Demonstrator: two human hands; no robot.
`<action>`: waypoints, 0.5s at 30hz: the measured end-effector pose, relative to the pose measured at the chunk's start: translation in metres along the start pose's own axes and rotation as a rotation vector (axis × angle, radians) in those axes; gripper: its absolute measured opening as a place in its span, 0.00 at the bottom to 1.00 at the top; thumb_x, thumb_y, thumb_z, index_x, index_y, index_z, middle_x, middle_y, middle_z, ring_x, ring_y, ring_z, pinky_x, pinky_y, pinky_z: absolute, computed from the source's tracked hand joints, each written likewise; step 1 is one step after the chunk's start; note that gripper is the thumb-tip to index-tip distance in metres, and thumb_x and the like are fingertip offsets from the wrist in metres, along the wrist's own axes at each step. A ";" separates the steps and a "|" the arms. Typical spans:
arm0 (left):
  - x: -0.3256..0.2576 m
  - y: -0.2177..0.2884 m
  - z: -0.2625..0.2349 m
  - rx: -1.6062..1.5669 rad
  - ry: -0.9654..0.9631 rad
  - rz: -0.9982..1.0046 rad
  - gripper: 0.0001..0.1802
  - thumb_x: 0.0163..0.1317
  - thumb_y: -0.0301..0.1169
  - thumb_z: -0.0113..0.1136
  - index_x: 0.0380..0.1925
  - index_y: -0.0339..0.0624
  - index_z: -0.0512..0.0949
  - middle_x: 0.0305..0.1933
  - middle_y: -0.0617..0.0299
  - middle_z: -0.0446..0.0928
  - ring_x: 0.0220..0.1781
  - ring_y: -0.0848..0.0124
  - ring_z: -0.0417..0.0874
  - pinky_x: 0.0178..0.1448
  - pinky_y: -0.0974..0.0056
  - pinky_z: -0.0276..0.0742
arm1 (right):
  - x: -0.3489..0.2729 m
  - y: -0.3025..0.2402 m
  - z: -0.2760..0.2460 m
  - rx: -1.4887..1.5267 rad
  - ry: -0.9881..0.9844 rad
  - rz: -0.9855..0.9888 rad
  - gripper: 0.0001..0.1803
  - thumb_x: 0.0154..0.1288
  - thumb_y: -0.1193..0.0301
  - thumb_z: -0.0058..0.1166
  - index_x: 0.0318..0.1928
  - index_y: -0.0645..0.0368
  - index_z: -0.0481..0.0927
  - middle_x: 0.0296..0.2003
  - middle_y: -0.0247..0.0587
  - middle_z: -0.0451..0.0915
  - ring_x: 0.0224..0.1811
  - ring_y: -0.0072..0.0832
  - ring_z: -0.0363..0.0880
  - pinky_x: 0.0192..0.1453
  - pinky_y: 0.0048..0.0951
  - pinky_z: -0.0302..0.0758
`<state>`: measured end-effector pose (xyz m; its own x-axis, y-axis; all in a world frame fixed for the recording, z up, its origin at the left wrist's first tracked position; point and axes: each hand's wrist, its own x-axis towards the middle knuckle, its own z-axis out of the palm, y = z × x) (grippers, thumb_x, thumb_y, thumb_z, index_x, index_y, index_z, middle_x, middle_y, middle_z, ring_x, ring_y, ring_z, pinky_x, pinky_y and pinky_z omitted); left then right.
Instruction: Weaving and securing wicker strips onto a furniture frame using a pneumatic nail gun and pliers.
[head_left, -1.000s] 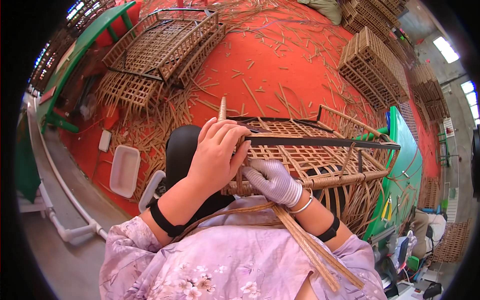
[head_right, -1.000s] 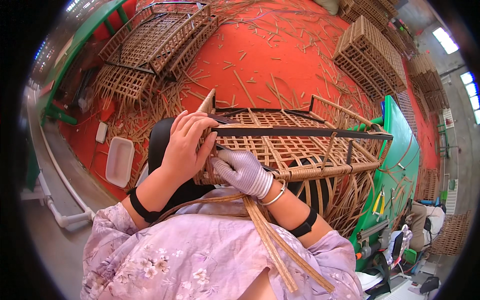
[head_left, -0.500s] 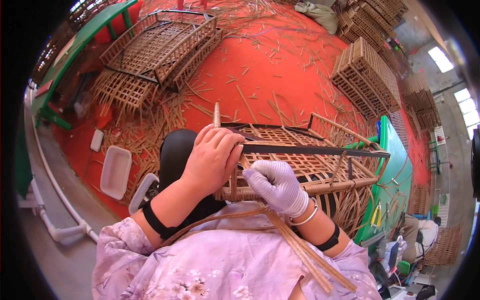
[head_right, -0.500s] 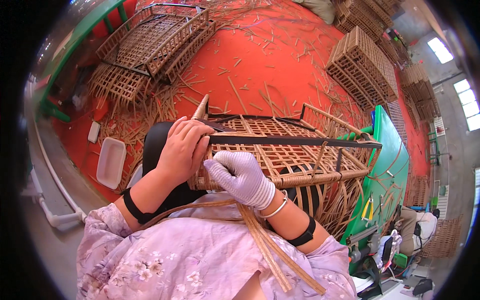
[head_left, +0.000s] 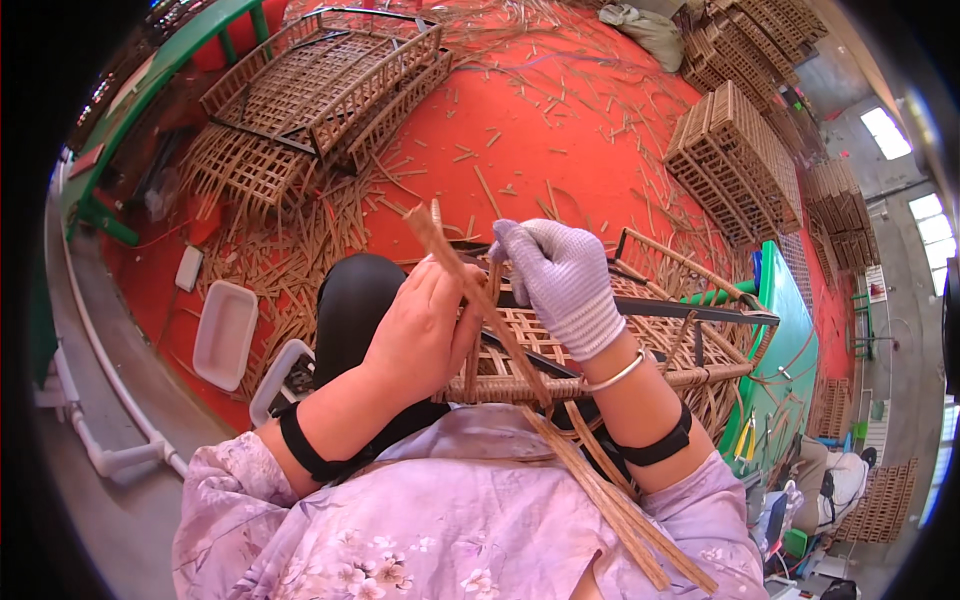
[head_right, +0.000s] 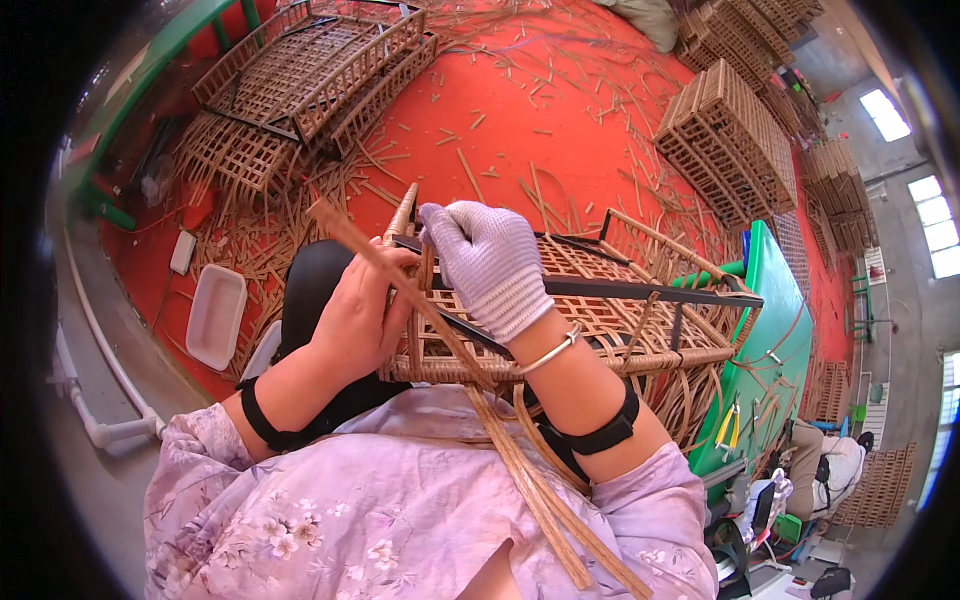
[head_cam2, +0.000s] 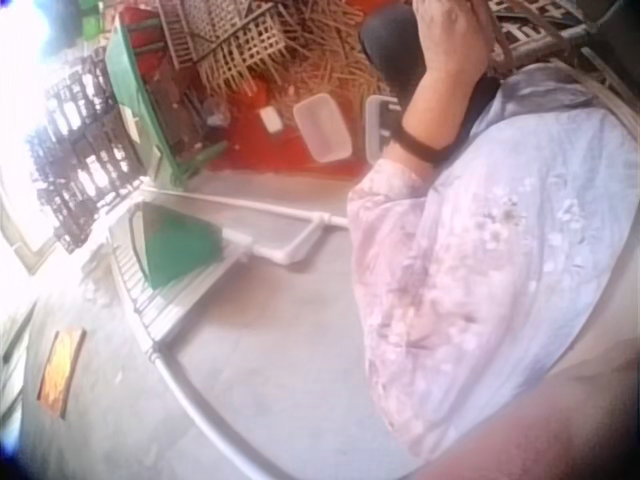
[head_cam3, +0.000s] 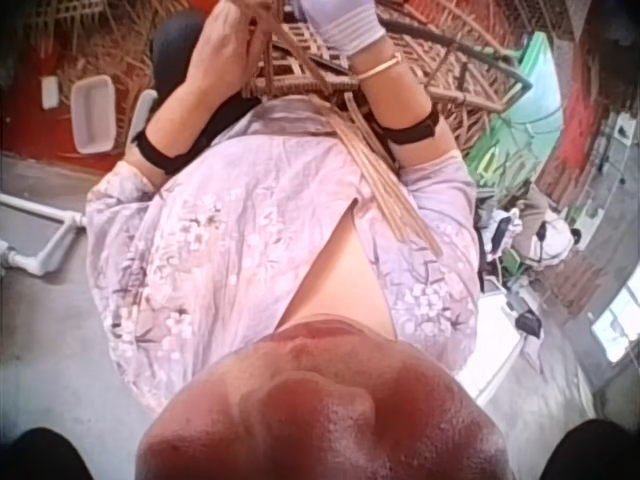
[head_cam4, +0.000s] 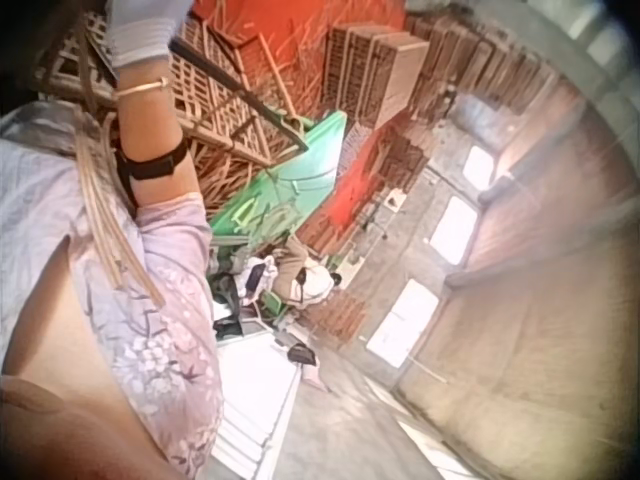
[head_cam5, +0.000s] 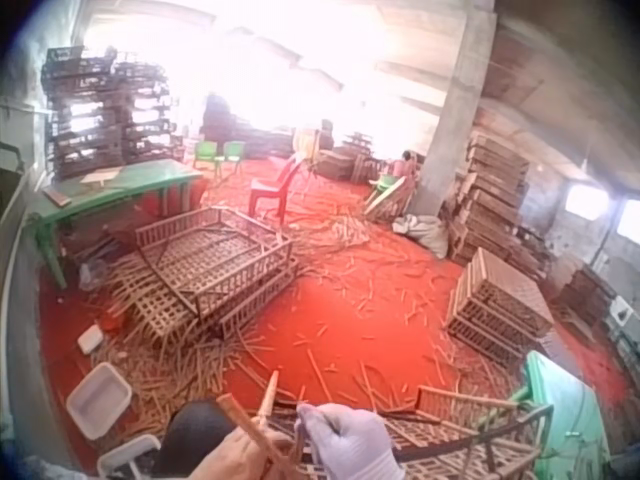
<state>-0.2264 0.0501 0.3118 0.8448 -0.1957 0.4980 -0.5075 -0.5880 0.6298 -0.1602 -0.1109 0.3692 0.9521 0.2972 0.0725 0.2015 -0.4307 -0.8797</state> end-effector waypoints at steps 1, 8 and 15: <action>-0.001 0.001 0.000 -0.006 0.019 0.005 0.17 0.59 0.28 0.60 0.47 0.35 0.70 0.43 0.47 0.74 0.50 0.47 0.75 0.59 0.49 0.70 | 0.003 0.002 0.001 -0.018 -0.016 0.040 0.22 0.70 0.59 0.52 0.25 0.64 0.82 0.15 0.48 0.76 0.16 0.34 0.76 0.23 0.34 0.70; 0.006 0.004 -0.007 -0.026 -0.018 -0.022 0.23 0.54 0.27 0.67 0.50 0.38 0.73 0.46 0.48 0.76 0.52 0.48 0.76 0.63 0.48 0.70 | 0.018 0.015 0.009 -0.264 -0.027 -0.018 0.20 0.68 0.59 0.52 0.27 0.61 0.83 0.21 0.51 0.79 0.27 0.47 0.80 0.34 0.41 0.75; 0.015 0.008 -0.012 0.075 -0.032 0.005 0.17 0.51 0.31 0.69 0.43 0.42 0.80 0.48 0.56 0.77 0.51 0.57 0.78 0.58 0.53 0.71 | 0.023 0.010 0.002 -0.325 -0.135 0.046 0.22 0.68 0.55 0.50 0.28 0.61 0.84 0.25 0.51 0.81 0.31 0.48 0.81 0.38 0.41 0.77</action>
<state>-0.2202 0.0515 0.3315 0.8479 -0.2233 0.4808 -0.4988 -0.6435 0.5806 -0.1363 -0.1071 0.3611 0.9274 0.3713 -0.0456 0.2420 -0.6886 -0.6835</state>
